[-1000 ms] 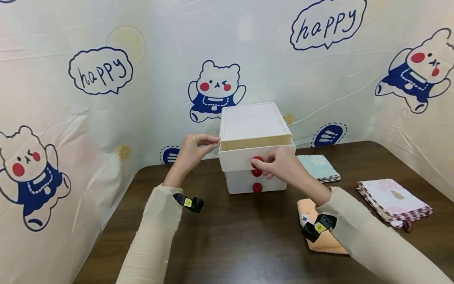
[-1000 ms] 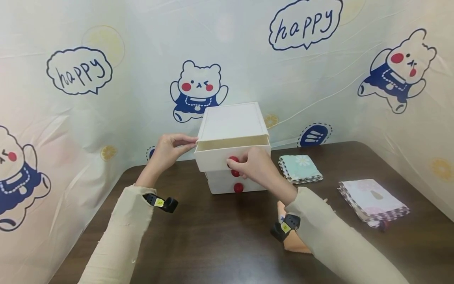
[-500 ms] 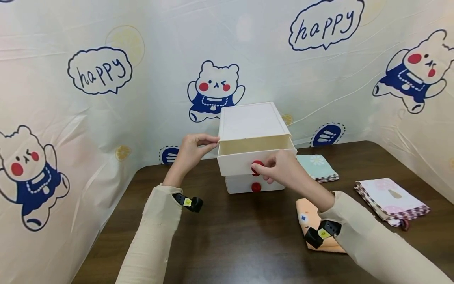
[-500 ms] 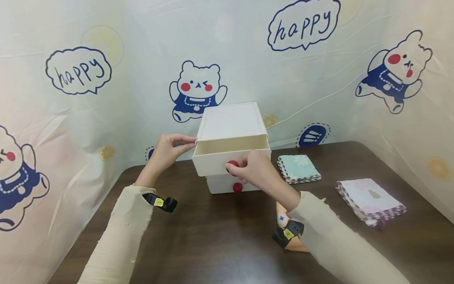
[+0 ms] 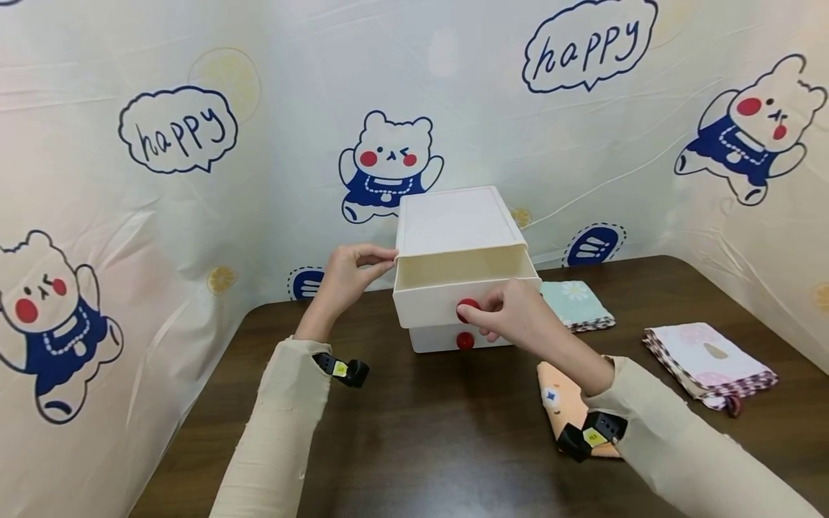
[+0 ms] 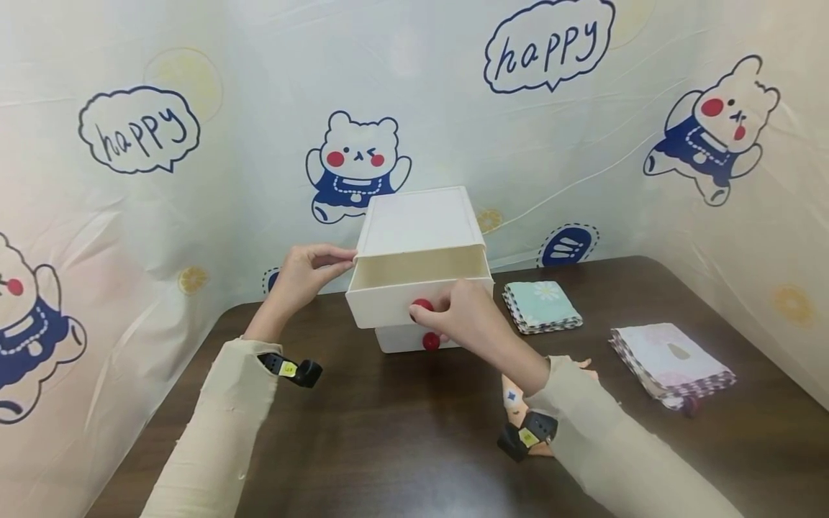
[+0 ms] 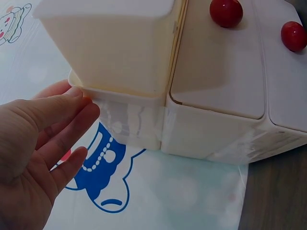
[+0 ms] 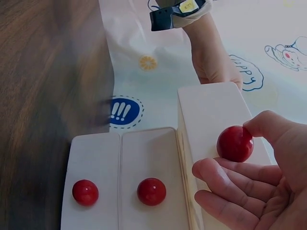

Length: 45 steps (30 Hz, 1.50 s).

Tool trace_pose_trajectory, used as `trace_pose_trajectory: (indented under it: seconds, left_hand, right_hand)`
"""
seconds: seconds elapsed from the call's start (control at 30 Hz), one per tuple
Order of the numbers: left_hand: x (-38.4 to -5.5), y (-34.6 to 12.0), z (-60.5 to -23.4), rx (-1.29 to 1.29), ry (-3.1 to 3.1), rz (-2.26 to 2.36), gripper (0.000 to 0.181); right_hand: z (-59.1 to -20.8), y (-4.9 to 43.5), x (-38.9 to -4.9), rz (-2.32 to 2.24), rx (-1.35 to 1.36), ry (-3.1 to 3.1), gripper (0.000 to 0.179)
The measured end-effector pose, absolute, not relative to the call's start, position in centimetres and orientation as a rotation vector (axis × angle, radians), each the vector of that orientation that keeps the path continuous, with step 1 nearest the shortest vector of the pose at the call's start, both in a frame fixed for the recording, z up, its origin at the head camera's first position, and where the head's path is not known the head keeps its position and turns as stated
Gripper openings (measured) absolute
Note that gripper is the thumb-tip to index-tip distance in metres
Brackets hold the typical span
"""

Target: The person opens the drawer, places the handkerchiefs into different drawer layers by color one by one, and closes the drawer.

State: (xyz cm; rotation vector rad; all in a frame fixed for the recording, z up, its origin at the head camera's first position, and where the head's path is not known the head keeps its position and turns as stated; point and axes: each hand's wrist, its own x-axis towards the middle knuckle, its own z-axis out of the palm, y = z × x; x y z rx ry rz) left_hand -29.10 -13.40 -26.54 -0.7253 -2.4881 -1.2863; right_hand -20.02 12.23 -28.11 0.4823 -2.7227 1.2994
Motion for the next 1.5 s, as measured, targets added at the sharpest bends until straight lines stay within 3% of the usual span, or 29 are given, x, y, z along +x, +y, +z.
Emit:
trace_pose_trajectory:
  seconds: [1.5]
  left_hand:
    - [-29.2,-13.4,-26.6,-0.753,-2.467,-1.298,0.019]
  right_hand:
    - [-29.0,12.5,-18.1,1.234,0.504,-2.651,0.026]
